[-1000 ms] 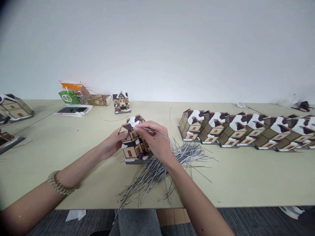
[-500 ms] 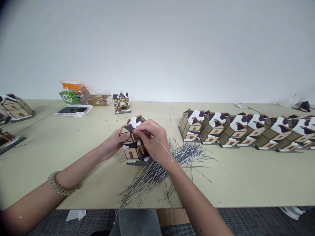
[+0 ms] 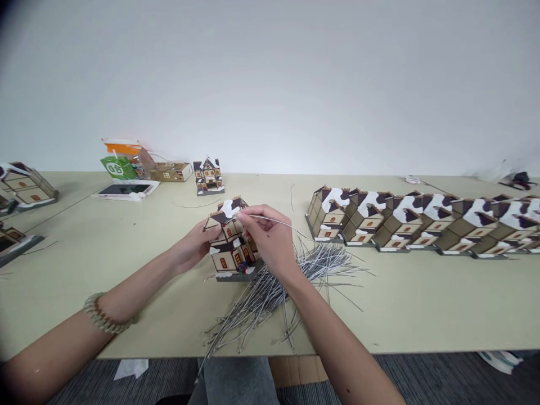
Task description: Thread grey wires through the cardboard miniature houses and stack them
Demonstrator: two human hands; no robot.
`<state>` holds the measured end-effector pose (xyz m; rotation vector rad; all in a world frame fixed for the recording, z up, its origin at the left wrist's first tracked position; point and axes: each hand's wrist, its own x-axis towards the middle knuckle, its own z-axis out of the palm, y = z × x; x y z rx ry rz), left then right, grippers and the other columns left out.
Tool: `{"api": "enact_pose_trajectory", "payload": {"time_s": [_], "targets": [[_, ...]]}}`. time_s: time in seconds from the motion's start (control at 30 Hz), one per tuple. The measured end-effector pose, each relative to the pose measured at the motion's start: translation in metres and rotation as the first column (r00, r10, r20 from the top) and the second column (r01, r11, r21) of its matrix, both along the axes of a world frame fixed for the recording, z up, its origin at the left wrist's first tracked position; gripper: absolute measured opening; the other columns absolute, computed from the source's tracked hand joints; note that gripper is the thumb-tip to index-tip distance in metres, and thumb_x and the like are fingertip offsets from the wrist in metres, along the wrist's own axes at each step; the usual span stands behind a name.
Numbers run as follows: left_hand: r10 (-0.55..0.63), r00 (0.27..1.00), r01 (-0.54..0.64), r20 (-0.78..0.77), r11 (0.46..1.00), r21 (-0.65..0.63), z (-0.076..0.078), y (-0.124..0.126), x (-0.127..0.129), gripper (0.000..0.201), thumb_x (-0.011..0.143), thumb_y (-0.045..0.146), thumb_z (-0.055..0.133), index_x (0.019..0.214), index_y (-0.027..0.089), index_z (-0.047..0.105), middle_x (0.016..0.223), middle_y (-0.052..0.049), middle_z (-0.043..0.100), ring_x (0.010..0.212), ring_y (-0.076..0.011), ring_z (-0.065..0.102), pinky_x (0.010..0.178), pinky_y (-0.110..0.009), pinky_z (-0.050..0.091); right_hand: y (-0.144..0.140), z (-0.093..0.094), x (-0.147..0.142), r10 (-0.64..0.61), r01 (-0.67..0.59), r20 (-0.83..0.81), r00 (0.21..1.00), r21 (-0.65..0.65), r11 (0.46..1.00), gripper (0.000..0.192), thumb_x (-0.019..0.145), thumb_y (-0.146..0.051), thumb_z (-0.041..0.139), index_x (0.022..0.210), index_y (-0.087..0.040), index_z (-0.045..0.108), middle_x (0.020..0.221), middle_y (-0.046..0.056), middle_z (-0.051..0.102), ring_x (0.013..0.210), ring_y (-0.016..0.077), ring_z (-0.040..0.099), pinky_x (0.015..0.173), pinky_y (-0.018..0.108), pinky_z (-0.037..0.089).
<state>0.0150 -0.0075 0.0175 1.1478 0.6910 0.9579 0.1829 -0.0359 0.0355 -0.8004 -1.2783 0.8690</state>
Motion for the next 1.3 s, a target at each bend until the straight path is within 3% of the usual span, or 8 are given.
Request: {"api": "enact_pose_trajectory", "payload": {"time_s": [0.17,0.4,0.53,0.77,1.0,1.13,1.3], "targets": [[0.001,1.0,-0.001,-0.011,1.0,-0.001,0.0001,-0.0013,-0.0004,0.065,0.061,0.041,0.081,0.118,0.021,0.057,0.106,-0.007,0.069,0.092,-0.0223,0.062,0.082,-0.032,0.043,-0.0016,0.0022,-0.0005,-0.082,0.079,0.089,0.993,0.026,0.996,0.01,0.072,-0.027,0.07,0.069,-0.018,0.068,0.064,-0.002,0.065,0.05,0.0071,0.054,0.048,0.022,0.045],[0.021,1.0,-0.021,0.0,1.0,-0.023,0.0023,-0.0022,0.002,0.065,0.059,0.042,0.082,0.116,0.021,0.059,0.103,-0.006,0.069,0.091,-0.0212,0.062,0.081,-0.031,0.043,0.0012,0.0017,0.0075,-0.103,0.076,0.27,0.957,0.108,0.991,0.015,0.079,-0.03,0.063,0.073,-0.017,0.066,0.073,0.0,0.066,0.053,0.007,0.055,0.051,0.022,0.045],[0.019,1.0,-0.019,0.004,0.999,-0.034,0.002,-0.0015,0.0026,0.064,0.06,0.043,0.081,0.117,0.021,0.058,0.107,-0.006,0.068,0.092,-0.02,0.061,0.081,-0.03,0.043,0.0017,0.0001,0.0086,-0.1,0.078,0.325,0.94,0.08,0.994,0.017,0.08,-0.033,0.062,0.078,-0.017,0.066,0.075,0.001,0.067,0.055,0.0089,0.057,0.049,0.022,0.044],[0.034,0.999,-0.035,-0.013,0.999,-0.028,-0.0007,0.0008,-0.0026,0.065,0.058,0.043,0.082,0.116,0.022,0.06,0.106,-0.006,0.069,0.094,-0.0214,0.061,0.082,-0.03,0.043,0.0037,-0.0038,0.0033,-0.191,0.064,0.426,0.884,0.296,0.953,0.013,0.083,-0.028,0.06,0.077,-0.02,0.069,0.082,0.003,0.067,0.079,0.0137,0.062,0.06,0.024,0.051],[0.016,1.0,-0.016,-0.016,1.0,-0.016,-0.0018,0.0014,-0.0022,0.062,0.061,0.04,0.081,0.117,0.023,0.059,0.107,-0.005,0.068,0.094,-0.019,0.06,0.082,-0.029,0.042,0.0004,0.0001,0.0026,-0.159,0.094,0.327,0.931,0.206,0.974,0.01,0.078,-0.027,0.067,0.087,-0.023,0.07,0.084,0.001,0.068,0.072,0.0115,0.063,0.058,0.024,0.052],[0.005,1.0,-0.005,-0.018,1.0,0.005,-0.0022,0.0016,-0.0025,0.063,0.062,0.04,0.081,0.119,0.023,0.058,0.109,-0.006,0.068,0.095,-0.0205,0.06,0.083,-0.03,0.042,0.0021,-0.0007,0.0035,-0.164,0.078,0.319,0.933,0.267,0.96,0.01,0.081,-0.025,0.063,0.075,-0.022,0.069,0.079,0.001,0.068,0.074,0.0117,0.062,0.058,0.023,0.05],[0.002,1.0,-0.002,-0.018,1.0,0.011,-0.0001,-0.0003,-0.0015,0.061,0.063,0.038,0.08,0.119,0.023,0.058,0.112,-0.006,0.067,0.096,-0.0204,0.06,0.083,-0.03,0.042,0.0037,-0.0007,0.0055,-0.166,0.027,0.397,0.903,0.331,0.943,0.01,0.083,-0.025,0.06,0.078,-0.022,0.068,0.079,0.001,0.067,0.075,0.0122,0.061,0.058,0.024,0.049]]}}
